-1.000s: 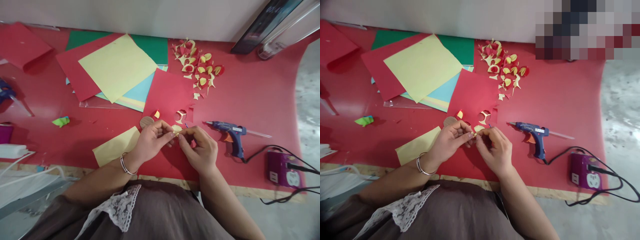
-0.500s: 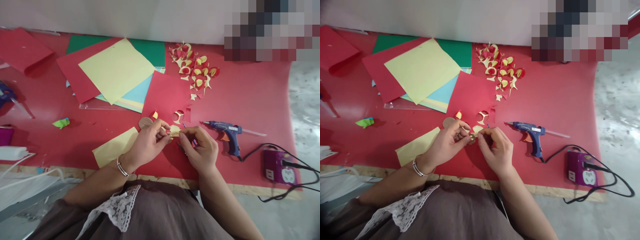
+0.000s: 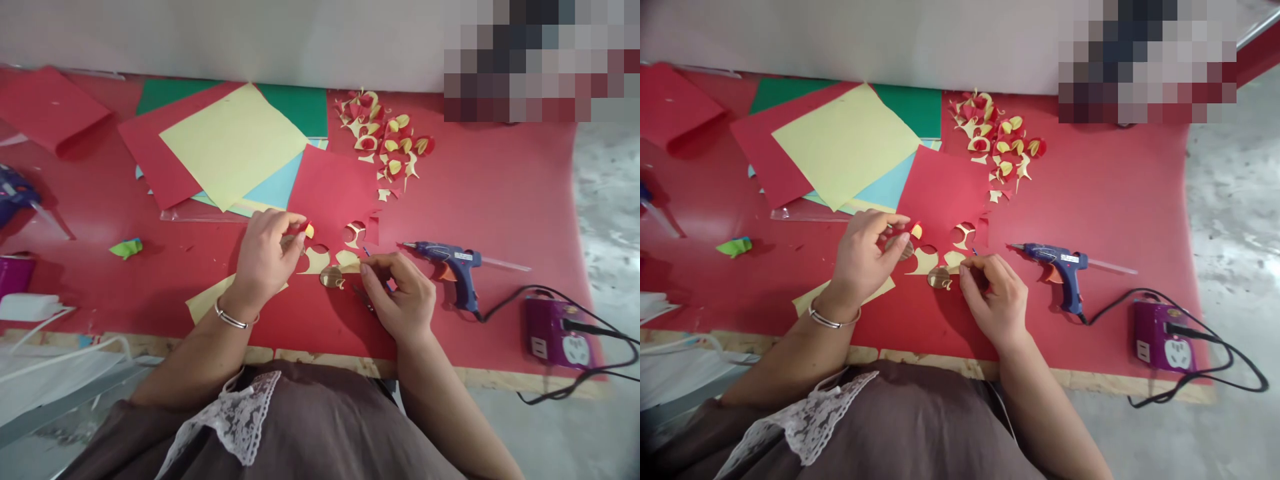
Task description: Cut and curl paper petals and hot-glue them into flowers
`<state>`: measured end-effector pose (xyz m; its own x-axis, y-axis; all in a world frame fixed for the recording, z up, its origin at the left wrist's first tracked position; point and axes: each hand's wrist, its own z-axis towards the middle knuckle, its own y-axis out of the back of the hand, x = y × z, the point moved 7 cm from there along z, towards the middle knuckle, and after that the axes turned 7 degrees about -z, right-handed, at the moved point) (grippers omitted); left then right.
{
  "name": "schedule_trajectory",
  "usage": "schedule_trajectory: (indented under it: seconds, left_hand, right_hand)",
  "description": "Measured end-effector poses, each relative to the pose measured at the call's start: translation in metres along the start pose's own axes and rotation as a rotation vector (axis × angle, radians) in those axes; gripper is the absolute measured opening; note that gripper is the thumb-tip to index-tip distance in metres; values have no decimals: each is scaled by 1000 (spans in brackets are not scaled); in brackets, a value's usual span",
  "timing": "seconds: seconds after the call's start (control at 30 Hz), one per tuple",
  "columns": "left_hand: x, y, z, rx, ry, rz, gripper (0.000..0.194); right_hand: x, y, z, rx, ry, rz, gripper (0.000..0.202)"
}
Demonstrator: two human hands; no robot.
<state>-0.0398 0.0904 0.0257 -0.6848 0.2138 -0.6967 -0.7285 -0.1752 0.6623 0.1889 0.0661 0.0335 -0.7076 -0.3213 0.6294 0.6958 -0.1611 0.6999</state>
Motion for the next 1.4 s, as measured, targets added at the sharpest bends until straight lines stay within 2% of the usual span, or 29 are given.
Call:
schedule_trajectory:
  seconds: [0.2, 0.27, 0.33, 0.4, 0.5, 0.63, 0.8, 1.23, 1.4]
  left_hand:
    - [9, -15, 10, 55, 12, 105, 6]
    - [11, -17, 12, 50, 31, 109, 2]
    - [12, -14, 13, 23, 50, 80, 8]
    - [12, -10, 14, -19, 75, -29, 13]
    - [12, -9, 9, -44, 174, -368, 19]
    - [4, -28, -5, 70, 326, -785, 26]
    - [-9, -44, -15, 182, 393, -986, 32]
    - [-13, -49, -18, 201, 321, -1015, 33]
    - [-9, -54, -17, 203, 362, -1052, 41]
  right_hand:
    - [0, -3, -1, 7, 4, 21, 10]
    - [-1, -4, -2, 14, 4, 23, 10]
    - [-2, -4, -3, 17, 5, 30, 9]
    - [-1, -4, -3, 15, 3, 38, 9]
    - [2, -1, -2, 21, -12, 51, 10]
    - [8, 2, 4, 52, -43, 61, 14]
    - [10, 2, 10, 88, -65, 104, 16]
    - [3, -7, 7, 141, -99, 150, 18]
    - [1, -6, 6, 126, -127, 146, 16]
